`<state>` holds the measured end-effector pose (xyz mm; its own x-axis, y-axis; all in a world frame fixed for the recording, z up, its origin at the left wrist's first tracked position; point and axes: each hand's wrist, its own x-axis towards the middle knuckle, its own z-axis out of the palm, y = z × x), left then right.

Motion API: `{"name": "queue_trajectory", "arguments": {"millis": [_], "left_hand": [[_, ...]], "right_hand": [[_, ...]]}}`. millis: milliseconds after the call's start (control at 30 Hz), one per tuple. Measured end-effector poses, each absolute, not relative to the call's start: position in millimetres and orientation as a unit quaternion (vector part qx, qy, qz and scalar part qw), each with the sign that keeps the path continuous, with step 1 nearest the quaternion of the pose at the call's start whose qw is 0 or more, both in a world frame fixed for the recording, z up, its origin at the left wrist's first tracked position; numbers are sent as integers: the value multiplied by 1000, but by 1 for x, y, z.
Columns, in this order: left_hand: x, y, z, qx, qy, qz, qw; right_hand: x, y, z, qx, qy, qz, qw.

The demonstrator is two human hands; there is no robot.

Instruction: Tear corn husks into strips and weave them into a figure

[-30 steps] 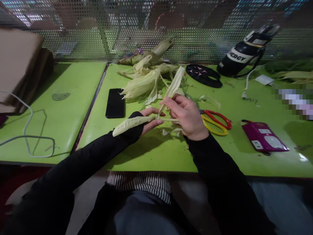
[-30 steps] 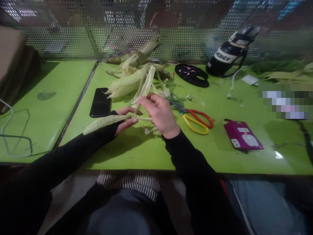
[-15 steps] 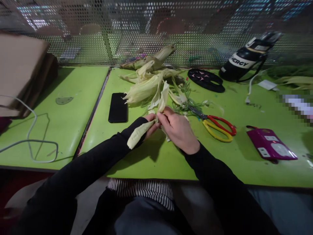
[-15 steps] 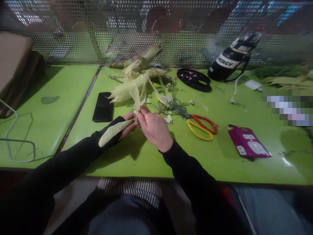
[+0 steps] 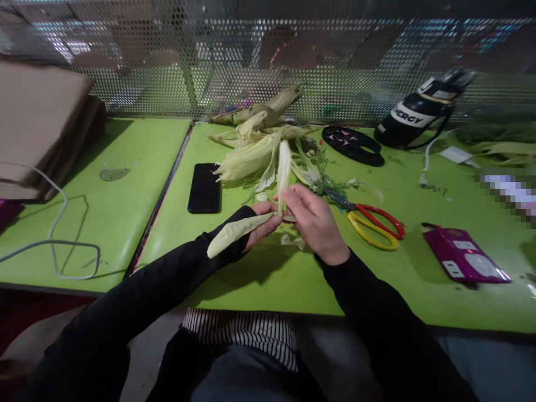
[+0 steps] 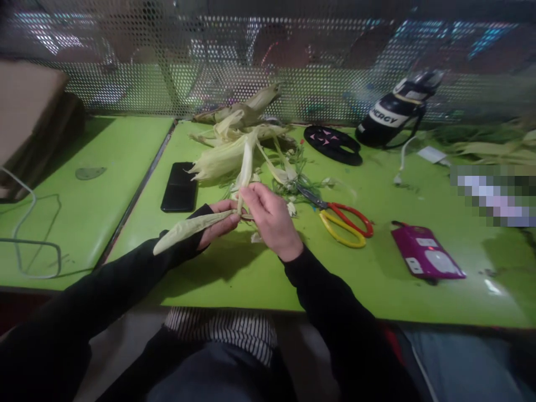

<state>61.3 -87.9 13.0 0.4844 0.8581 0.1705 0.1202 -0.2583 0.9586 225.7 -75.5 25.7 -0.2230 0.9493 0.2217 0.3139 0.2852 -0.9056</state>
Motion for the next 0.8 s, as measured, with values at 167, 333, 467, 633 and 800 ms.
{"name": "queue_trajectory", "arguments": {"millis": [167, 333, 467, 633, 800], "left_hand": [[58, -88, 18, 688, 362, 329, 535], [57, -82, 14, 609, 337, 330, 638], [60, -74, 8, 584, 293, 332, 680], [69, -73, 10, 597, 370, 329, 631], [67, -74, 6, 695, 348, 303, 552]], "right_hand": [[230, -75, 30, -437, -650, 459, 419], [230, -74, 30, -443, -641, 467, 418], [232, -71, 29, -450, -683, 407, 405], [235, -70, 30, -372, -810, 120, 438], [238, -69, 33, -303, -875, 100, 363]]}}
